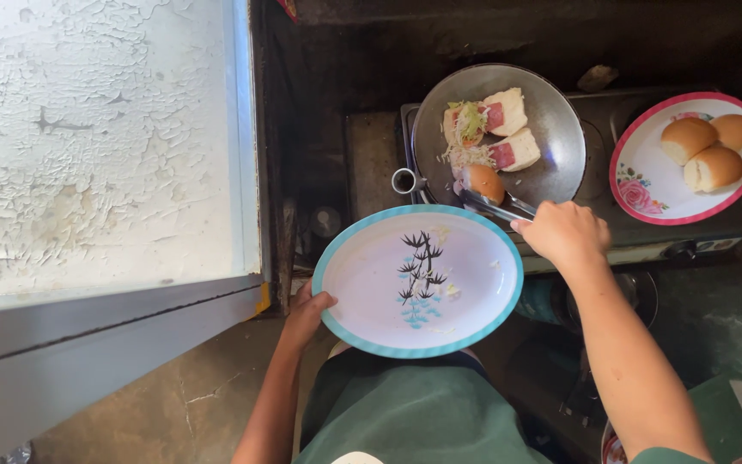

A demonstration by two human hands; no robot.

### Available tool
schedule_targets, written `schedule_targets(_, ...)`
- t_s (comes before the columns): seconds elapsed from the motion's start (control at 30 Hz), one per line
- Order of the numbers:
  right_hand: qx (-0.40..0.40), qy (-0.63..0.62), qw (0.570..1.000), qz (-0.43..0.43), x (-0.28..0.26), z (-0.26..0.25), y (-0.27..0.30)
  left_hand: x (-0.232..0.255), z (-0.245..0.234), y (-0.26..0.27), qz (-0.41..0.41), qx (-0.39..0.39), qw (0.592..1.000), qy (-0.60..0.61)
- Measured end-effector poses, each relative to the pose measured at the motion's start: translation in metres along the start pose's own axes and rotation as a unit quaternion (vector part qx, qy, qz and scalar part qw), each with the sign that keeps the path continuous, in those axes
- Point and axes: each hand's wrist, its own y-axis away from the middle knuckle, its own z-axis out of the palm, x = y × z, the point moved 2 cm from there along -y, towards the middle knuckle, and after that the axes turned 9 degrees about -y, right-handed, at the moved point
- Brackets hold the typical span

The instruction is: The person assembles sandwiches by spreading sauce on sliced bread in a pan, adding shredded cabbage, and placing buns on top. They then transfer the assembled sandwiches to a plate and wrap them individually in paper.

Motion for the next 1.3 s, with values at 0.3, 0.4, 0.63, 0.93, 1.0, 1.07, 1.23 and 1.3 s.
schedule_targets(0.3, 0.007, -0.012, 1.000, 0.008, 0.026, -0.019, 0.014, -0.002, 0.011, -0.005, 0.005, -0.009, 1.000, 0.025)
schedule_targets(0.4, 0.030, -0.012, 0.999, 0.006, 0.037, -0.031, 0.022, 0.012, 0.022, 0.000, 0.003, -0.022, 0.999, 0.035)
schedule_targets(0.63, 0.094, 0.033, 0.995, -0.009, 0.060, -0.075, 0.070, 0.029, 0.049, -0.003, 0.023, -0.027, 0.998, 0.053)
schedule_targets(0.93, 0.149, 0.105, 0.980, -0.075, 0.079, -0.059, 0.109, 0.035, 0.106, -0.025, 0.065, -0.067, 0.991, 0.098)
schedule_targets(1.0, 0.184, 0.114, 0.970, -0.114, 0.086, -0.048, 0.108, 0.061, 0.118, -0.013, 0.028, -0.077, 0.993, 0.086)
schedule_targets(1.07, 0.203, 0.109, 0.965, -0.126, 0.093, -0.041, 0.106, 0.057, 0.122, -0.017, 0.039, -0.083, 0.992, 0.090)
schedule_targets(1.23, 0.250, 0.103, 0.952, -0.142, 0.102, -0.035, 0.102, 0.044, 0.128, -0.024, 0.046, -0.088, 0.991, 0.089)
schedule_targets(1.3, 0.248, 0.110, 0.954, -0.130, 0.108, -0.036, 0.098, 0.035, 0.128, -0.028, 0.029, -0.080, 0.993, 0.077)
